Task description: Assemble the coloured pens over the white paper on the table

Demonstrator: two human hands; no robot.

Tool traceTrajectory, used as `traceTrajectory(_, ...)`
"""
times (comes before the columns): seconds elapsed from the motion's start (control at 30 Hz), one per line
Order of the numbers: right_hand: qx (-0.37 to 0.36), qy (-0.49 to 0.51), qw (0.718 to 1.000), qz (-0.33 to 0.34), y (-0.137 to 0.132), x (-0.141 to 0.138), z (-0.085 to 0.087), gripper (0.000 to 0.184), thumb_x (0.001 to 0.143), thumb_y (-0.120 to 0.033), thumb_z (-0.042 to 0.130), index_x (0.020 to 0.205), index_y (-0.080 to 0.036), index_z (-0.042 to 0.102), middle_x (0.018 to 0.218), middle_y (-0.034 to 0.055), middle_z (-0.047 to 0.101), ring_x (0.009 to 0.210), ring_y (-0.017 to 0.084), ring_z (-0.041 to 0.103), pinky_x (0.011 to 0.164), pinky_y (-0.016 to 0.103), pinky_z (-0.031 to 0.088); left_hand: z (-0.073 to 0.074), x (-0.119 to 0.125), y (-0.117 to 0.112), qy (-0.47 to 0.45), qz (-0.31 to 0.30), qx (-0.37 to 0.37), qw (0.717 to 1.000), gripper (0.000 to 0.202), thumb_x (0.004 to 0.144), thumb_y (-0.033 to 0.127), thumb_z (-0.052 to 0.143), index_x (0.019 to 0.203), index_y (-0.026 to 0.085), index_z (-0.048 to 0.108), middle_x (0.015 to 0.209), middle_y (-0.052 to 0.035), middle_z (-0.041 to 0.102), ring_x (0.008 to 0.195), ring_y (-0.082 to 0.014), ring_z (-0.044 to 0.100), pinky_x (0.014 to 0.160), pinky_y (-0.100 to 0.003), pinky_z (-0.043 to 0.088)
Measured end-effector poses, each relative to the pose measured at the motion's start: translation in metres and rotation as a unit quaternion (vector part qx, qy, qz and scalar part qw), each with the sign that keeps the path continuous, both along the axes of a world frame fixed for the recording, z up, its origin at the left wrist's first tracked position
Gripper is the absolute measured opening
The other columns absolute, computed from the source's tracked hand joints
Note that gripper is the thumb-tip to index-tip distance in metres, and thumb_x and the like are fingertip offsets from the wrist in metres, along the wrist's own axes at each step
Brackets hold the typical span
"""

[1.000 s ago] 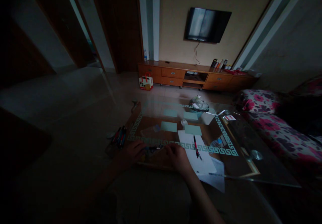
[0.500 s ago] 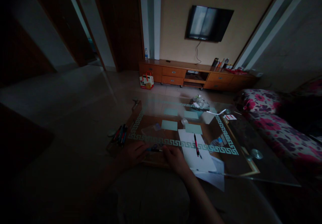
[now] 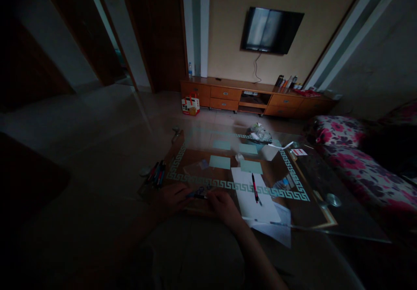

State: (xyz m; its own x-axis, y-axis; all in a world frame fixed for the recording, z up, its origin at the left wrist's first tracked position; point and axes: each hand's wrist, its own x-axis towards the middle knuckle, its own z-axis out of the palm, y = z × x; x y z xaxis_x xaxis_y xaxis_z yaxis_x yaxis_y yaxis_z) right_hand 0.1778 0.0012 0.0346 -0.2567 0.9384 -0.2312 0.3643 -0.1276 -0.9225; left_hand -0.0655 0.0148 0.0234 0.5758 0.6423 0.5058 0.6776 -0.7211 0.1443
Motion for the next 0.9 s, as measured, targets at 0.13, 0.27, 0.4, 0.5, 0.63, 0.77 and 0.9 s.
traceTrajectory(0.13, -0.005, -0.006, 1.0, 0.008, -0.0006, -0.0009, 0.0015, 0.057, 0.09, -0.065, 0.041, 0.069, -0.016, 0.062, 0.056, -0.0011, 0.051, 0.05, 0.01, 0.042, 0.048, 0.022, 0.029, 0.0004, 0.001, 0.0002, 0.001, 0.009, -0.012, 1.0, 0.024, 0.096, 0.04, 0.05, 0.106, 0.021, 0.063, 0.094, -0.0058, 0.064, 0.086, -0.0174, 0.062, 0.075, -0.029, 0.051)
traceTrajectory(0.27, 0.039, -0.024, 0.999, 0.012, -0.0014, -0.0009, 0.0063, 0.054, 0.091, -0.061, 0.044, 0.068, -0.016, 0.062, 0.057, -0.0009, 0.053, 0.052, 0.011, 0.045, 0.05, 0.022, 0.031, -0.0001, 0.0011, 0.0007, 0.011, 0.003, -0.024, 1.0, 0.024, 0.097, 0.039, 0.049, 0.102, 0.021, 0.064, 0.091, -0.0054, 0.064, 0.084, -0.0167, 0.061, 0.074, -0.028, 0.05)
traceTrajectory(0.4, 0.06, -0.04, 0.997, 0.021, -0.002, -0.0007, 0.0072, 0.051, 0.093, -0.057, 0.044, 0.07, -0.016, 0.066, 0.06, 0.0001, 0.057, 0.056, 0.013, 0.049, 0.053, 0.023, 0.033, 0.001, 0.001, 0.0001, 0.02, 0.001, -0.029, 0.999, 0.025, 0.098, 0.038, 0.047, 0.096, 0.02, 0.063, 0.088, -0.0046, 0.063, 0.081, -0.0159, 0.06, 0.072, -0.027, 0.048)
traceTrajectory(0.5, 0.067, -0.035, 0.997, 0.022, -0.0022, -0.0001, 0.0069, 0.049, 0.092, -0.055, 0.046, 0.073, -0.016, 0.068, 0.063, 0.0012, 0.06, 0.058, 0.013, 0.051, 0.054, 0.023, 0.035, 0.0033, 0.0015, -0.0008, 0.025, 0.002, -0.033, 0.999, 0.025, 0.098, 0.038, 0.046, 0.093, 0.02, 0.063, 0.085, -0.004, 0.062, 0.077, -0.0149, 0.059, 0.069, -0.026, 0.047)
traceTrajectory(0.63, 0.08, -0.025, 0.996, 0.022, -0.002, 0.0004, 0.0076, 0.047, 0.092, -0.052, 0.048, 0.073, -0.016, 0.07, 0.064, 0.0018, 0.063, 0.06, 0.014, 0.053, 0.055, 0.023, 0.036, 0.0054, 0.0018, -0.0017, 0.028, 0.004, -0.027, 0.999, 0.025, 0.098, 0.038, 0.046, 0.092, 0.02, 0.063, 0.085, -0.0034, 0.061, 0.075, -0.0143, 0.058, 0.065, -0.025, 0.045)
traceTrajectory(0.77, 0.081, -0.027, 0.996, 0.016, -0.0014, 0.0001, 0.0084, 0.045, 0.092, -0.05, 0.05, 0.073, -0.015, 0.071, 0.063, 0.0021, 0.063, 0.059, 0.014, 0.053, 0.056, 0.023, 0.036, 0.004, 0.0013, -0.0011, 0.029, 0.002, -0.02, 0.999, 0.024, 0.098, 0.037, 0.047, 0.091, 0.019, 0.062, 0.084, -0.0029, 0.061, 0.075, -0.0139, 0.058, 0.064, -0.024, 0.044)
traceTrajectory(0.9, 0.073, -0.025, 0.997, 0.017, -0.0008, -0.0003, 0.0073, 0.046, 0.091, -0.051, 0.051, 0.073, -0.015, 0.072, 0.064, 0.0028, 0.065, 0.058, 0.013, 0.053, 0.055, 0.023, 0.036, 0.0019, 0.0012, 0.0002, 0.024, 0.0, -0.006, 1.0, 0.024, 0.097, 0.037, 0.048, 0.089, 0.018, 0.061, 0.084, -0.0025, 0.06, 0.072, -0.0128, 0.056, 0.061, -0.024, 0.041)
